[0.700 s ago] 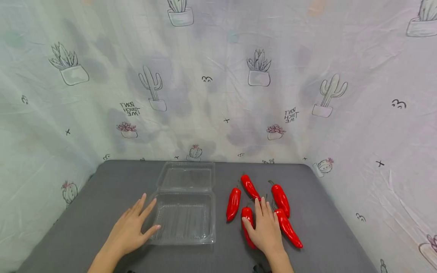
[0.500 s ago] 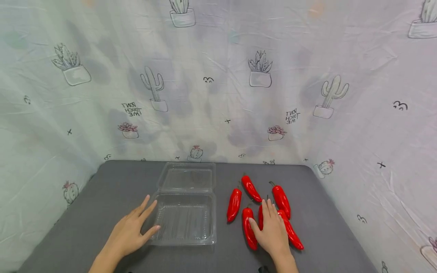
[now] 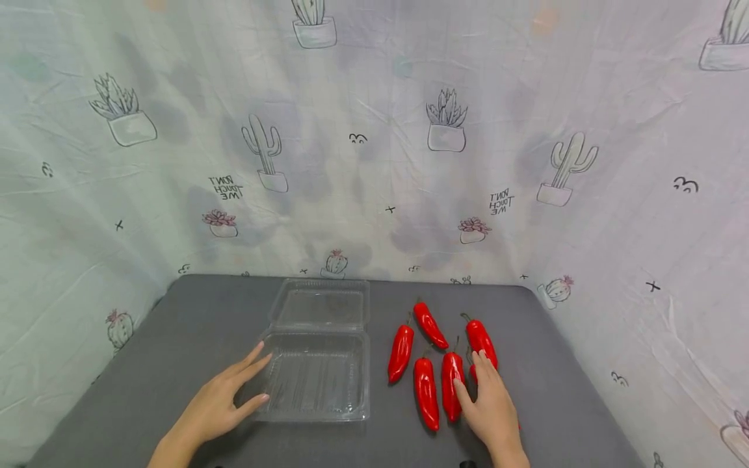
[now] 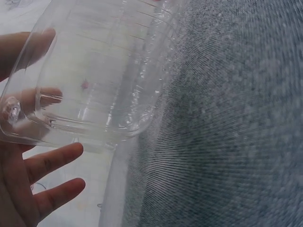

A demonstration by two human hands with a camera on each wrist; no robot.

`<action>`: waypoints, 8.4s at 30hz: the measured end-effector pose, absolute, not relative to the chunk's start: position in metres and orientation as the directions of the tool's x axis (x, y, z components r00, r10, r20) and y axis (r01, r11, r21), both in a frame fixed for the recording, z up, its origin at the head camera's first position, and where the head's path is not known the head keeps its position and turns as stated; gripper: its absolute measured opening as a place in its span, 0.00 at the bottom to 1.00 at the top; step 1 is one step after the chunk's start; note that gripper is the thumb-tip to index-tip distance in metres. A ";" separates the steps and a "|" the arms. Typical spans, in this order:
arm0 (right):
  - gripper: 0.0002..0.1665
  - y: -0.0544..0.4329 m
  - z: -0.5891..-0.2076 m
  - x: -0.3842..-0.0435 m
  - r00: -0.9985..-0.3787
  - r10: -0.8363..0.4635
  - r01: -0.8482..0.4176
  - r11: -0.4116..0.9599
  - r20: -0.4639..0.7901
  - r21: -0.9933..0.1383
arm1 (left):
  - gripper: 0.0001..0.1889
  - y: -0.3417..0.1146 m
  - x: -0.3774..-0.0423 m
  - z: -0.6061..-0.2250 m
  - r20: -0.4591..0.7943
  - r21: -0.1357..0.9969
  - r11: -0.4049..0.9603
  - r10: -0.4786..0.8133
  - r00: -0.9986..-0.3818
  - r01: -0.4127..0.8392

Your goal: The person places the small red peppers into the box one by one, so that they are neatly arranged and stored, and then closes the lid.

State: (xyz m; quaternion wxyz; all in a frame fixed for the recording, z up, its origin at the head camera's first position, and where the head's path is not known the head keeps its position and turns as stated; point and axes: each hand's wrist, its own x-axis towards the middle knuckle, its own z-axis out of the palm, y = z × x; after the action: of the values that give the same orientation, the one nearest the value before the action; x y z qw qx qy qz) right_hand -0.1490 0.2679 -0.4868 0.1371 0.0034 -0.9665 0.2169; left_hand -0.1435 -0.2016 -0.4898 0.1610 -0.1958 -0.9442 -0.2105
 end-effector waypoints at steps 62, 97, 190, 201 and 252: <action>0.31 0.308 -0.519 -0.137 -0.910 0.125 -0.077 0.886 0.396 -0.457 | 0.25 -0.222 -0.161 -0.520 0.613 0.530 0.532 0.297 -0.732 0.660; 0.31 0.298 -0.507 -0.138 -0.922 0.241 0.005 0.791 0.304 -0.612 | 0.23 -0.223 -0.160 -0.526 0.591 0.578 0.481 0.311 -0.744 0.660; 0.29 0.108 -0.450 -0.173 -0.816 -0.418 -0.556 0.381 0.398 -0.739 | 0.24 -0.223 -0.158 -0.528 0.577 0.625 0.425 0.314 -0.754 0.655; 0.30 0.086 -0.466 -0.180 -0.788 -0.502 -0.560 0.342 0.357 -0.755 | 0.24 -0.223 -0.158 -0.530 0.588 0.618 0.421 0.313 -0.746 0.664; 0.23 0.062 -0.481 -0.187 -0.671 -0.733 -0.604 0.452 0.114 -0.656 | 0.23 -0.222 -0.159 -0.531 0.568 0.648 0.396 0.318 -0.759 0.651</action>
State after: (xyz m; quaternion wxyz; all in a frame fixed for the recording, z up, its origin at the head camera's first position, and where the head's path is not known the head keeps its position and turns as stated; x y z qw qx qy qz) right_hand -0.1870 0.0620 -0.4807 -0.0930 0.3947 -0.8469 0.3441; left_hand -0.1588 -0.2221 -0.5311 0.1801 -0.2967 -0.8159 -0.4624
